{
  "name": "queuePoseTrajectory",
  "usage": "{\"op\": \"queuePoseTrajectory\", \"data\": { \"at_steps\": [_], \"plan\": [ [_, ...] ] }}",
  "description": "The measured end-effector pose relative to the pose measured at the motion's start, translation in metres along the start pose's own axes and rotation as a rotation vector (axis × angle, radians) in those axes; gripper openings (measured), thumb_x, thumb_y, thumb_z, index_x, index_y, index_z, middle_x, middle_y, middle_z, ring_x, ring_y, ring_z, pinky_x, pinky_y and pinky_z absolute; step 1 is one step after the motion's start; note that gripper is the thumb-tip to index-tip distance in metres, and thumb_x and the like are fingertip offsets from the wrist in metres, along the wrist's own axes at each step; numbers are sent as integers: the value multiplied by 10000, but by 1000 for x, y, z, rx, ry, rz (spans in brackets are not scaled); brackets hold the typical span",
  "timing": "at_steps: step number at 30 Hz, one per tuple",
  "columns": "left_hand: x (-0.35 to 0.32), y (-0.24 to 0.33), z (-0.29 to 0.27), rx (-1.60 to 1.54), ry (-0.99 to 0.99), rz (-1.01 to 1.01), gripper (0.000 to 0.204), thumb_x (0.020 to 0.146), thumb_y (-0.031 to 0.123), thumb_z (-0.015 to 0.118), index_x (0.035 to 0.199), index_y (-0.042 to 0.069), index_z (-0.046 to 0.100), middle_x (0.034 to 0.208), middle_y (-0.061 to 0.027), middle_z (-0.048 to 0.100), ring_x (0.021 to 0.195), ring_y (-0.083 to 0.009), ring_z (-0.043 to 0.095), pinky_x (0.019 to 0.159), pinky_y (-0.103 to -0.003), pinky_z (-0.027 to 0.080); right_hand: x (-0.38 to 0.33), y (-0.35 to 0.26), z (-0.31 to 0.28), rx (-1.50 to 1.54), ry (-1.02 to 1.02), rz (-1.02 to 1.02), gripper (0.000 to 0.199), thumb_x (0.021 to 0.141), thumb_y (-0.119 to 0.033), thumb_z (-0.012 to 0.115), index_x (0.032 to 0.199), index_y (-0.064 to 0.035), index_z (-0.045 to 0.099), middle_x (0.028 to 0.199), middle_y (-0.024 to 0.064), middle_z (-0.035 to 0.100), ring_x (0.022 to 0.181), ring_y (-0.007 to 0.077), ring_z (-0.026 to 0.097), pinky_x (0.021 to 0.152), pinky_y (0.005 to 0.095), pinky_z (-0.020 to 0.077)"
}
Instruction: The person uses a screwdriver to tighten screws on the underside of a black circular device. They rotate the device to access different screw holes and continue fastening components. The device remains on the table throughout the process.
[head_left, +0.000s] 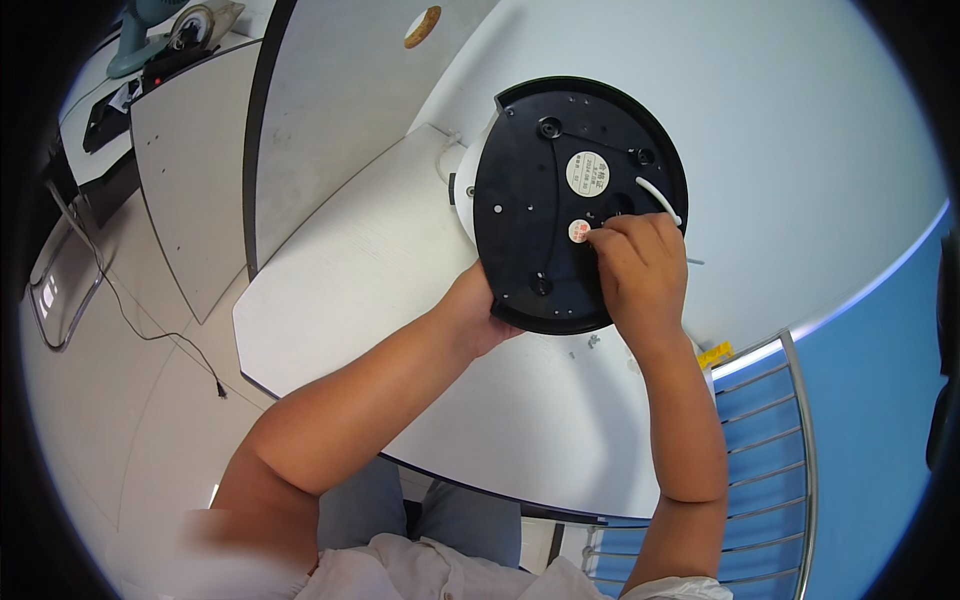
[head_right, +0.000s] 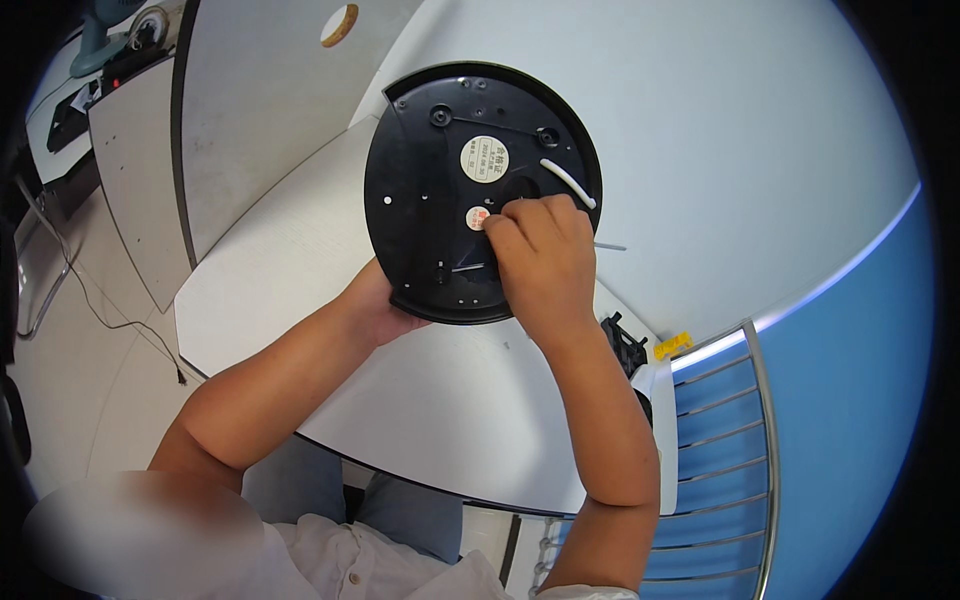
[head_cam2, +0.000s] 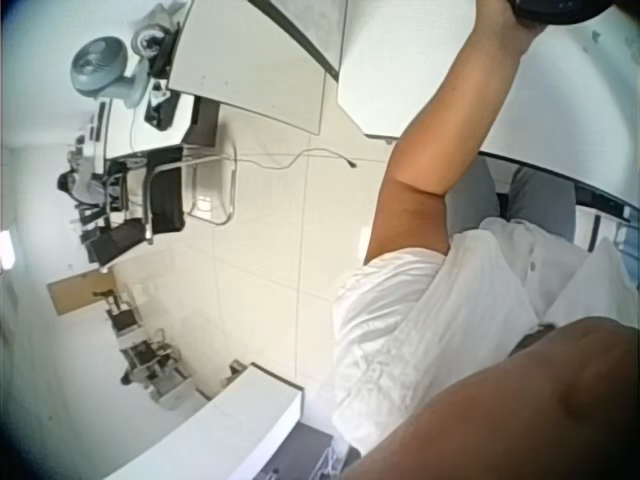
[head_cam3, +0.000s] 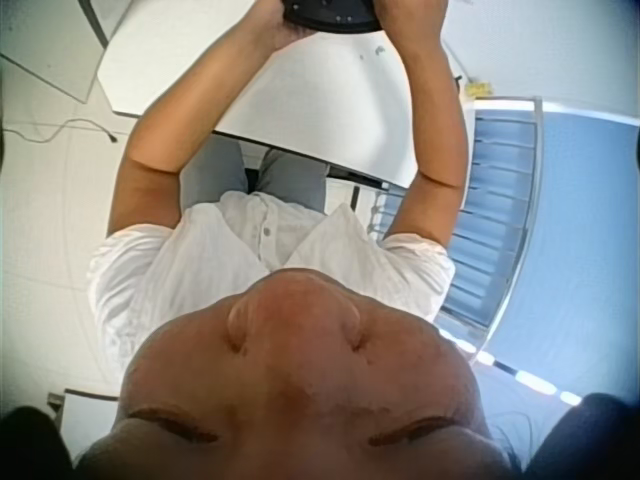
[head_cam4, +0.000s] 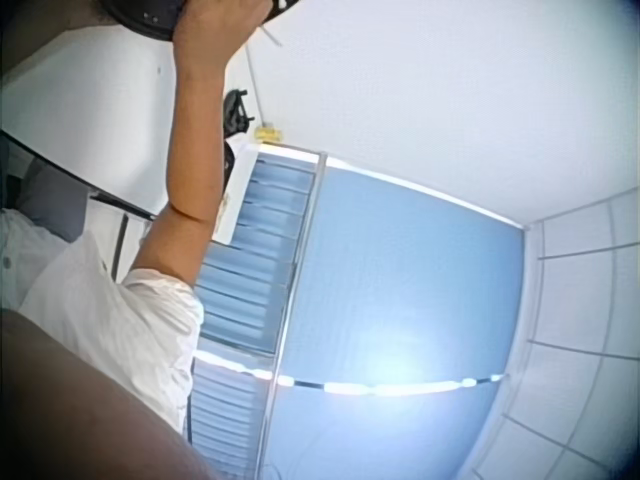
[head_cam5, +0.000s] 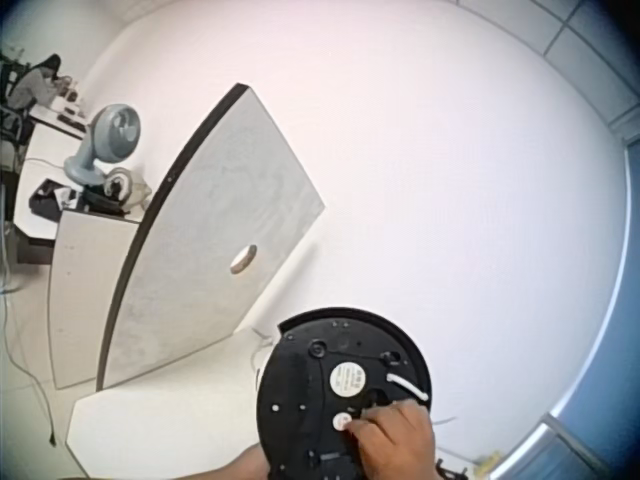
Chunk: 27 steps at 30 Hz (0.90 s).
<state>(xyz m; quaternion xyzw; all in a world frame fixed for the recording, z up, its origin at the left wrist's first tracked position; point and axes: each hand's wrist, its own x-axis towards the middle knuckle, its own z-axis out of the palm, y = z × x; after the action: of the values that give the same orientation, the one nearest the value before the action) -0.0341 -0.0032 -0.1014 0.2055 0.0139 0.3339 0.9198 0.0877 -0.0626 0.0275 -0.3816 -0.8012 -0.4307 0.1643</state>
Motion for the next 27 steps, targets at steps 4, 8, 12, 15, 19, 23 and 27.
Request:
{"op": "queuePoseTrajectory", "data": {
  "at_steps": [4,8,12,15,19,23,27],
  "plan": [
    [2,-1,-1,15,28,-20,478,950,449,511,1255,83,539,1181,-56,622,1076,-170,609,911,-339,519,1,-4,-19,92,-69,199,222,663,62,672,830,-75,617,872,52,609,811,255,547,713,352,458],
    [-6,3,9,49,64,-17,478,952,458,499,1246,85,552,1180,-56,628,1076,-171,615,914,-347,521,-2,-13,-23,144,-148,146,225,666,45,678,849,-60,599,861,78,597,807,281,540,702,355,455],
    [-2,3,0,17,-34,8,464,985,404,441,1275,57,548,1232,-103,620,1083,-224,637,928,-374,538,-10,-47,-37,275,-159,54,314,618,42,676,916,-42,627,829,84,568,751,266,525,686,347,449],
    [6,1,-3,46,-66,-20,461,983,399,432,1272,63,560,1230,-105,624,1074,-227,641,911,-372,540,-33,-67,-22,221,-105,125,315,627,45,639,939,-2,643,840,79,561,745,249,513,652,313,436],
    [-2,4,5,28,-51,28,433,959,403,478,1221,72,575,1113,-88,670,978,-205,672,814,-340,567,-45,-68,-11,133,-177,168,265,659,20,625,922,4,645,864,81,550,770,247,494,645,332,434],
    [-5,5,8,13,-19,27,435,955,402,485,1218,69,581,1113,-94,672,973,-214,676,819,-353,570,-41,-64,-16,188,-272,154,248,665,12,620,912,8,646,877,88,550,801,248,497,653,343,438],
    [-10,9,14,53,8,-4,438,983,390,443,1250,70,576,1199,-110,636,1046,-232,649,876,-381,546,-36,-55,-25,240,-378,121,236,669,11,621,903,6,653,878,90,553,824,250,505,670,338,448]
  ]
}}
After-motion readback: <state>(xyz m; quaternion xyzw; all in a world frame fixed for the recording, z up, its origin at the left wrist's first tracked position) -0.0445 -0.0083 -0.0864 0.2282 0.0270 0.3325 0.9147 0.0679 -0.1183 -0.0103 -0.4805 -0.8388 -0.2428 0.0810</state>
